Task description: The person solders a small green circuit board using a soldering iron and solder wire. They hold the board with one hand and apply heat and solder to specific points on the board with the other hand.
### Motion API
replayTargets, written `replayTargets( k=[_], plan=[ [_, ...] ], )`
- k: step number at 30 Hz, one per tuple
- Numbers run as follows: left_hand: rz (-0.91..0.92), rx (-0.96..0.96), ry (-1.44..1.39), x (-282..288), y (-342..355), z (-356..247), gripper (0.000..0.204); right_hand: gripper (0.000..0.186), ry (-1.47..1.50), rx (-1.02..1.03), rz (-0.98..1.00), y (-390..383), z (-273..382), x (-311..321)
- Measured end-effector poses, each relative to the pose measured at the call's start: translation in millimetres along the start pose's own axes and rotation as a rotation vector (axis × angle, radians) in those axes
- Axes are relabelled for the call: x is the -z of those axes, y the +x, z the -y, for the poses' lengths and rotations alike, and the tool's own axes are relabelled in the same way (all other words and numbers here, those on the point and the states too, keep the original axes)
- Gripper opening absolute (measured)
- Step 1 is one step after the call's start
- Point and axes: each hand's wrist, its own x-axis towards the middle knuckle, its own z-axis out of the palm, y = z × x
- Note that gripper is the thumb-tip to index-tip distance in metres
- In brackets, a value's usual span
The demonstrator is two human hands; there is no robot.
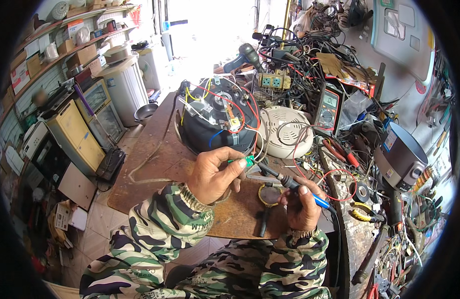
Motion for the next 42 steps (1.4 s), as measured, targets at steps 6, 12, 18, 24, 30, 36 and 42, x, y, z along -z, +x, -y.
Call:
replayTargets(
  k=[6, 12, 18, 24, 30, 36, 42],
  plan=[
    [-0.008, 0.01, 0.011, 3.5, -0.9, -2.4, 0.02, 0.033, 0.047, 0.018, -0.035, -1.1, -2.4, -11.7],
    [0.022, 0.024, 0.038, 5.5, 2.7, -4.1, 0.021, 0.031, 0.063, 0.027, -0.019, 0.5, -0.7, -7.5],
    [0.109, 0.104, 0.16, 22.6, 8.1, -9.4, 0.022, 0.03, 0.002, -0.05, -0.008, 6.8, 1.6, 2.9],
    [0.139, 0.124, 0.085, 27.5, 12.1, -8.6, 0.022, 0.026, 0.057, -0.11, 0.103, 35.1, 15.2, -2.0],
    [0.138, 0.134, 0.106, 29.8, 13.7, -7.2, 0.021, 0.027, 0.062, -0.137, 0.18, 49.7, 17.0, 2.9],
    [0.145, 0.155, 0.098, 30.2, 13.6, -6.1, 0.021, 0.026, 0.049, -0.159, 0.193, 52.0, 14.8, 6.4],
    [0.156, 0.146, 0.082, 28.7, 13.7, -6.5, 0.021, 0.026, 0.043, -0.169, 0.214, 51.5, 16.3, 3.8]
  ],
)
